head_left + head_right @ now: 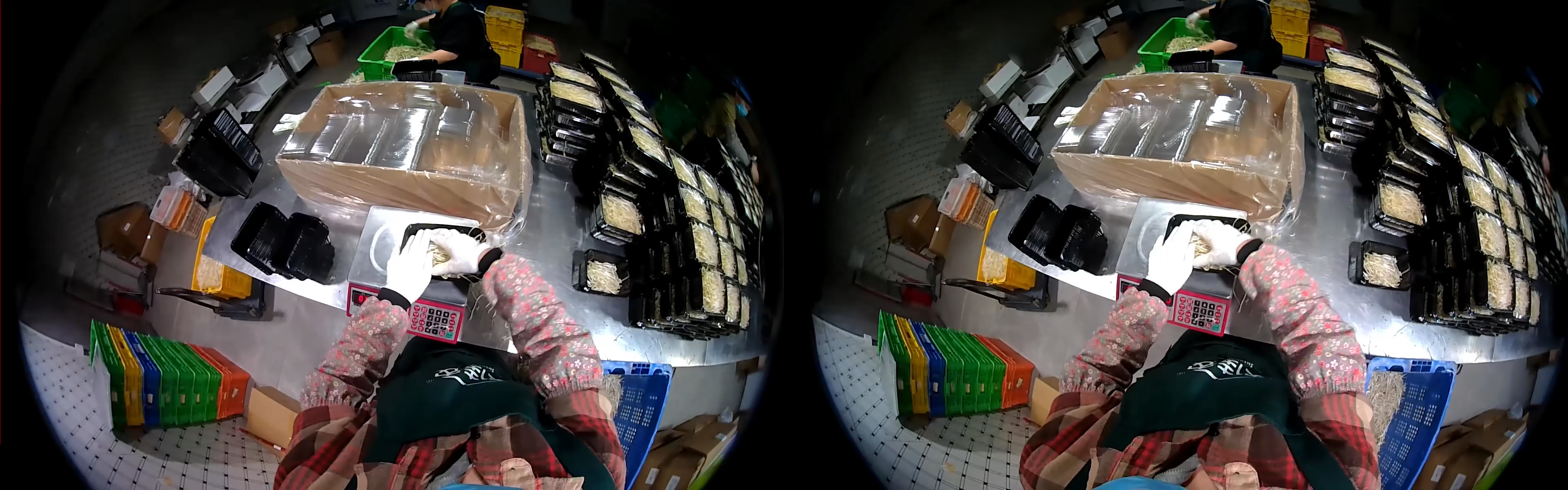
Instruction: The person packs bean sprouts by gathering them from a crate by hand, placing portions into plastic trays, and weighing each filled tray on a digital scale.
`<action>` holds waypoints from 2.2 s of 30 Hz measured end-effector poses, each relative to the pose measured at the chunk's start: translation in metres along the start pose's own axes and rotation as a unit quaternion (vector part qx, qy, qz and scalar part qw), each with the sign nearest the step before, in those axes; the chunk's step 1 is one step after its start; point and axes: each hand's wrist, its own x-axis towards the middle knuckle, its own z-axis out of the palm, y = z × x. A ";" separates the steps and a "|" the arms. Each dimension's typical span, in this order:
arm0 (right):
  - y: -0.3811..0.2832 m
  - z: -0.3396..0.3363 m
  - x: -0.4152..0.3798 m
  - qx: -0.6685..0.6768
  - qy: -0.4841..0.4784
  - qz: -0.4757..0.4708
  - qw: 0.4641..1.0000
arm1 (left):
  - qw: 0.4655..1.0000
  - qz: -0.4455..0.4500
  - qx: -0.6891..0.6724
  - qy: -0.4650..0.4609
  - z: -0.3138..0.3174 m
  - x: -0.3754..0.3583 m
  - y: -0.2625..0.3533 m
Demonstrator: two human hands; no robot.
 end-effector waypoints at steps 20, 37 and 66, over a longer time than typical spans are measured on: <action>-0.017 -0.025 -0.065 -0.243 0.007 0.216 0.946 | 0.977 0.168 -0.023 -0.126 0.019 0.037 -0.015; -0.044 -0.049 -0.034 0.024 0.120 0.126 0.984 | 0.832 -0.074 -0.546 -0.067 -0.055 -0.003 -0.040; -0.040 -0.050 -0.028 0.184 0.168 0.208 0.946 | 0.961 0.143 -0.211 -0.108 -0.002 0.070 -0.043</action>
